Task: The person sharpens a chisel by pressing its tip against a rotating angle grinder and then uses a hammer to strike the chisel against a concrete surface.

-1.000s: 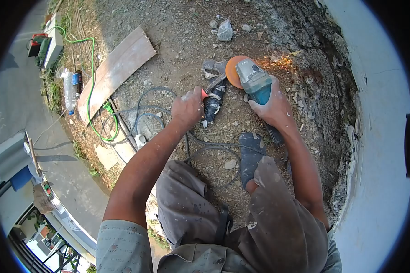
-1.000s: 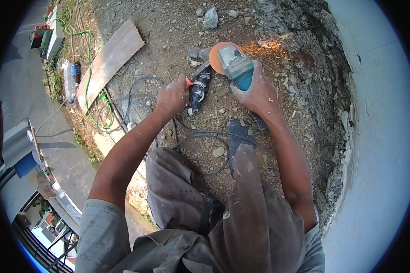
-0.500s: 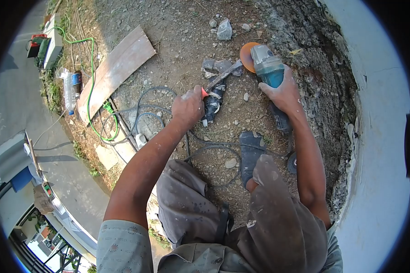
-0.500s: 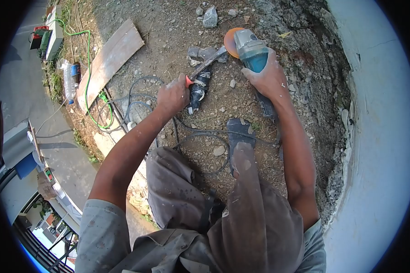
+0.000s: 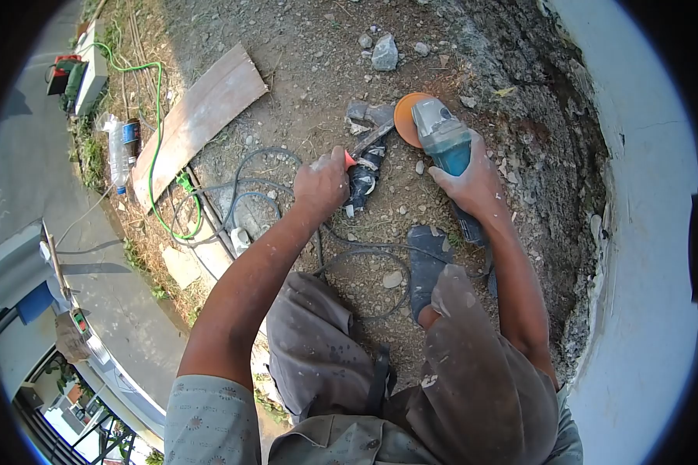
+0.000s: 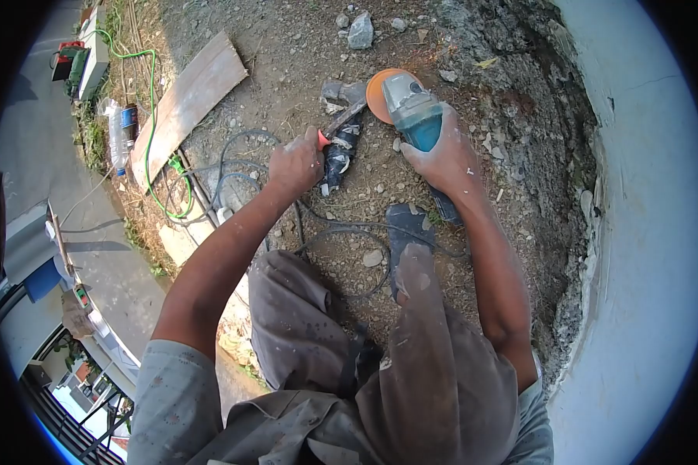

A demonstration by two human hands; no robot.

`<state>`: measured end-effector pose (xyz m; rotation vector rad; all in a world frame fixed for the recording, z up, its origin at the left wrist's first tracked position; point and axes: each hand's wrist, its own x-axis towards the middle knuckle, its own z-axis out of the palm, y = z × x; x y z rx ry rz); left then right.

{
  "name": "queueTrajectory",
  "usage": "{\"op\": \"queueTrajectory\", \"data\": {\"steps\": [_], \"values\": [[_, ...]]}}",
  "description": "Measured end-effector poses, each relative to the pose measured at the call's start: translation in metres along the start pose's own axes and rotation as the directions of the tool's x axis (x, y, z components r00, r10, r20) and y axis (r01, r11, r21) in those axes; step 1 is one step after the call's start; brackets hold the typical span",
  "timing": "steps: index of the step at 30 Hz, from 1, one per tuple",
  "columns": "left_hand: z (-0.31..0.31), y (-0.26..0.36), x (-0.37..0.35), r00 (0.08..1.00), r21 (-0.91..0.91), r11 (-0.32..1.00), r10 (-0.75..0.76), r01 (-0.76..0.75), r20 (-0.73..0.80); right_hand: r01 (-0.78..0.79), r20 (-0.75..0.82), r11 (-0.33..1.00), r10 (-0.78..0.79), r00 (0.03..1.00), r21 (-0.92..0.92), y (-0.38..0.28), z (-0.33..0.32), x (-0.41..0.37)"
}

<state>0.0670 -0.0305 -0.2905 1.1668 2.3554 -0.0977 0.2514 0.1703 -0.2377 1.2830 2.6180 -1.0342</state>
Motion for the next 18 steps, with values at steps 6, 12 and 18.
{"op": "queueTrajectory", "data": {"steps": [6,12,18], "values": [[0.0,0.0,0.0,1.0,-0.025,1.0,0.001,-0.002,-0.019,0.018,0.055,0.999,-0.016,0.998,-0.045,-0.008,0.003,-0.001],[0.002,0.0,0.0,1.0,-0.025,1.0,0.0,-0.001,-0.021,-0.036,0.086,0.995,0.044,0.995,-0.096,-0.016,0.004,-0.004],[0.007,-0.004,0.002,0.999,-0.04,0.999,0.019,-0.021,-0.035,-0.05,0.116,0.997,0.056,0.992,-0.059,-0.016,-0.003,0.0]]}}
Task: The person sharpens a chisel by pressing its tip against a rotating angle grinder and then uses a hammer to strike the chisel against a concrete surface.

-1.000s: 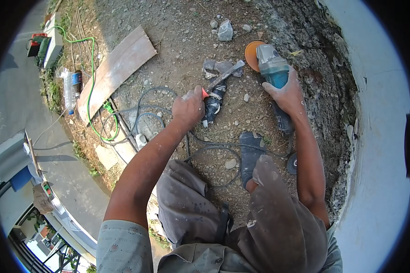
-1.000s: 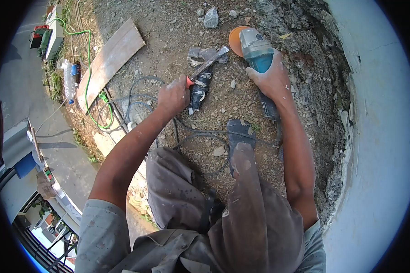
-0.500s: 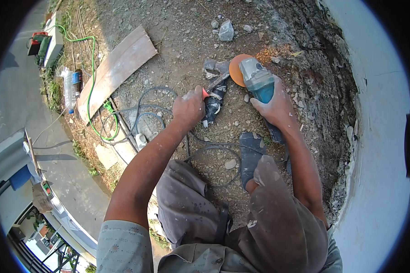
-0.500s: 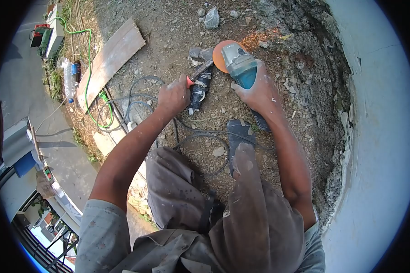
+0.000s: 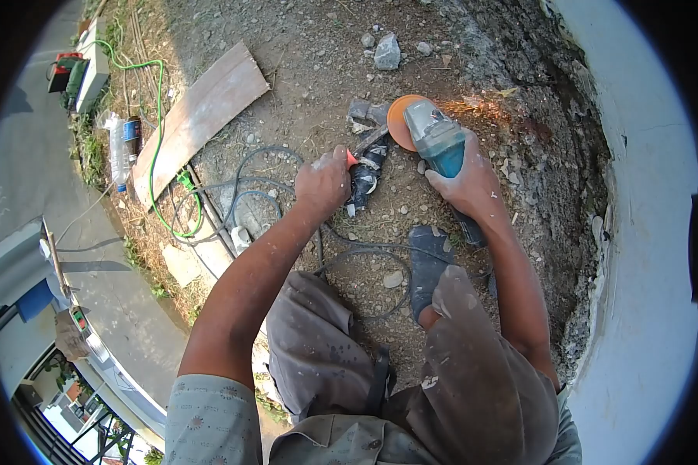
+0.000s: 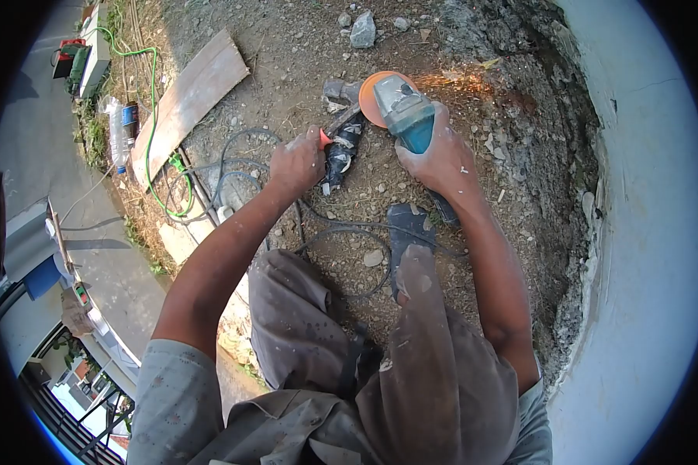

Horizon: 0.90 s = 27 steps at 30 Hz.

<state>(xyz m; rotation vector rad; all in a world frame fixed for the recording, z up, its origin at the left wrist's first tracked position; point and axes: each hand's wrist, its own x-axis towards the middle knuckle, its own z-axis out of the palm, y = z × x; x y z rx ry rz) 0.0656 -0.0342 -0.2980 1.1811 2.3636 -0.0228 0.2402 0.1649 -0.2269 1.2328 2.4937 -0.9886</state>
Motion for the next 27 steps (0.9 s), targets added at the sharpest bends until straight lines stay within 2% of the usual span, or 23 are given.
{"op": "queueTrajectory", "data": {"steps": [2,5,8,14,17,20,26,27], "values": [[-0.001,0.0,-0.001,1.0,-0.023,1.0,0.004,-0.005,-0.009,0.048,-0.04,0.999,-0.048,0.998,-0.015,0.002,0.003,0.0],[-0.004,0.004,-0.001,1.0,0.049,0.999,-0.003,0.003,0.009,0.057,-0.055,0.998,-0.059,0.997,-0.033,0.005,0.004,0.001],[-0.003,0.003,0.0,0.999,0.039,0.999,-0.021,0.02,0.027,0.047,-0.044,0.998,-0.048,0.998,-0.032,0.005,0.003,0.002],[0.003,-0.001,0.001,1.0,0.032,0.999,0.006,-0.005,-0.029,-0.021,-0.031,0.999,0.02,0.999,-0.027,0.008,-0.008,0.01],[0.001,0.001,0.0,1.0,-0.002,1.0,-0.012,0.012,-0.018,0.005,-0.052,1.0,-0.006,0.999,-0.017,0.011,-0.01,0.017],[-0.003,0.004,-0.002,1.0,0.017,1.0,-0.004,0.004,-0.006,-0.078,-0.066,0.997,0.077,0.995,-0.007,0.009,-0.011,0.027],[0.001,0.0,0.001,1.0,0.021,1.0,0.004,-0.004,-0.011,0.008,-0.207,0.997,0.009,0.978,0.081,0.028,-0.005,0.036],[0.004,-0.002,0.001,1.0,0.019,1.0,0.003,-0.002,-0.015,0.008,-0.192,0.997,0.006,0.981,0.073,0.029,-0.005,0.034]]}}
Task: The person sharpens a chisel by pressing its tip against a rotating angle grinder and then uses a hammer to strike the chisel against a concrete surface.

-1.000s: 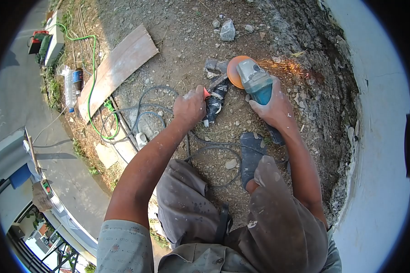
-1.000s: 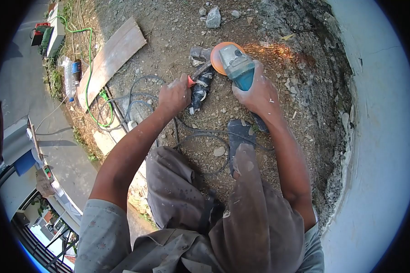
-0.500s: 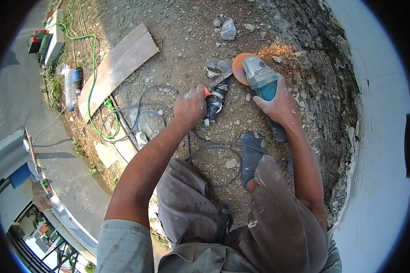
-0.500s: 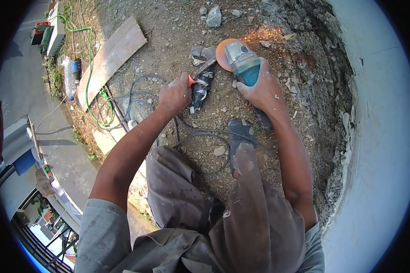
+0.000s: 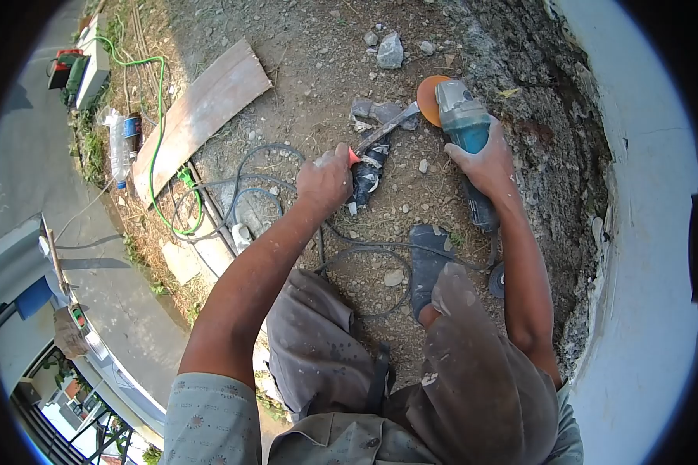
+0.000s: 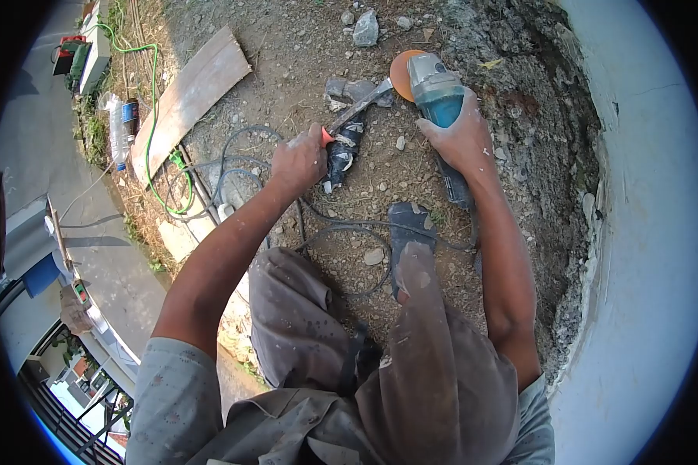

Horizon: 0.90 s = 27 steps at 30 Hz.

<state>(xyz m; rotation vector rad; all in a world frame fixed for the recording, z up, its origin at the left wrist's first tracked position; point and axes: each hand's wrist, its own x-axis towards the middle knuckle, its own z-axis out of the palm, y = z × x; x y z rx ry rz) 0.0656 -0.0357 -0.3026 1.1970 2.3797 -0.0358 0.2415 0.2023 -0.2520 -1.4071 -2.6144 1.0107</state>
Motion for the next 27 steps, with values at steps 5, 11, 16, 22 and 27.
{"op": "queueTrajectory", "data": {"steps": [5,11,16,22,27], "values": [[0.001,0.0,0.0,1.0,-0.015,1.0,0.008,-0.008,-0.016,-0.02,0.07,0.998,0.024,0.997,-0.053,-0.007,-0.002,-0.016],[-0.004,0.003,0.0,0.999,-0.011,1.0,-0.025,0.025,0.031,-0.015,0.093,0.997,0.022,0.995,-0.078,-0.014,0.001,-0.017],[-0.006,0.001,-0.001,1.0,-0.034,0.999,0.018,-0.019,-0.007,-0.04,0.129,0.998,0.046,0.991,-0.046,-0.02,-0.005,-0.012],[-0.005,0.002,-0.003,0.999,-0.041,0.999,0.019,-0.02,-0.031,-0.06,0.134,0.997,0.065,0.989,-0.047,-0.024,-0.005,-0.012],[-0.007,0.002,-0.002,1.0,-0.038,0.999,0.014,-0.014,-0.002,-0.042,0.119,0.999,0.045,0.992,-0.034,-0.021,-0.003,-0.011]]}}
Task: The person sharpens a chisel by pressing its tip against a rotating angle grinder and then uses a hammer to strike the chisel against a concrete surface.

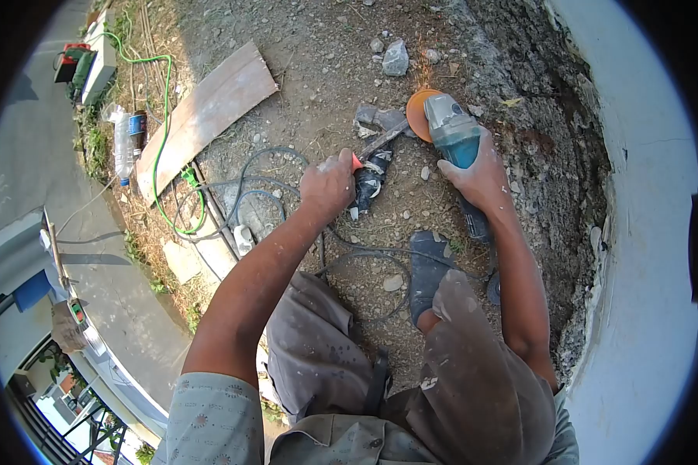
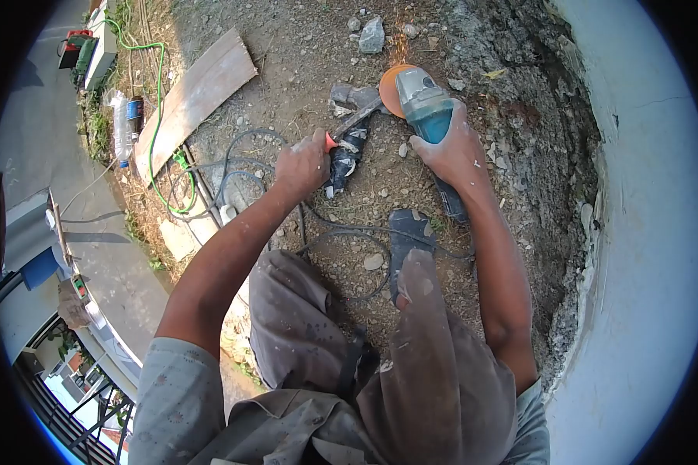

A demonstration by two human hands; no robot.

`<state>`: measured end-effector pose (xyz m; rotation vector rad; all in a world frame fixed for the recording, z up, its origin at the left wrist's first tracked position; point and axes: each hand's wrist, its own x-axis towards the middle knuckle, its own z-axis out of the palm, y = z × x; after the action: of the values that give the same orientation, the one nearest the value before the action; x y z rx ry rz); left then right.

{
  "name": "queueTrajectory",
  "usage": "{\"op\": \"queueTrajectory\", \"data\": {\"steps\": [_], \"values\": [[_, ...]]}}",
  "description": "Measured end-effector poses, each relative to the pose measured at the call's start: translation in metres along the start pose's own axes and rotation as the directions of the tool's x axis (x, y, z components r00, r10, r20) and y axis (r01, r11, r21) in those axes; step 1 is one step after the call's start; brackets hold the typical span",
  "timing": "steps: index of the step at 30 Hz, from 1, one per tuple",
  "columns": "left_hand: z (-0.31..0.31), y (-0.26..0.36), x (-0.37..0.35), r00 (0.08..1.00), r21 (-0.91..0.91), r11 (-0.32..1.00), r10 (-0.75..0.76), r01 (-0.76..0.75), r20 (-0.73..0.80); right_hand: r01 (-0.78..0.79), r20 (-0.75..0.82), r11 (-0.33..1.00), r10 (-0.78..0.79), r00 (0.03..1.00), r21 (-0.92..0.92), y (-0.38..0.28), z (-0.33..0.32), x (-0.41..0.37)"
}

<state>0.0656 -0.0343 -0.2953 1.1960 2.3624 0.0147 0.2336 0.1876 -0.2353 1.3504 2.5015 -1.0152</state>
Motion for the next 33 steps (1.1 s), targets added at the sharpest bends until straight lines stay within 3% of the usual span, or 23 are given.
{"op": "queueTrajectory", "data": {"steps": [33], "values": [[0.0079,-0.0021,0.0024,1.0,0.04,0.999,-0.004,0.005,-0.027,-0.01,0.006,0.999,0.01,1.0,-0.031,0.0015,0.0012,0.0033]]}}
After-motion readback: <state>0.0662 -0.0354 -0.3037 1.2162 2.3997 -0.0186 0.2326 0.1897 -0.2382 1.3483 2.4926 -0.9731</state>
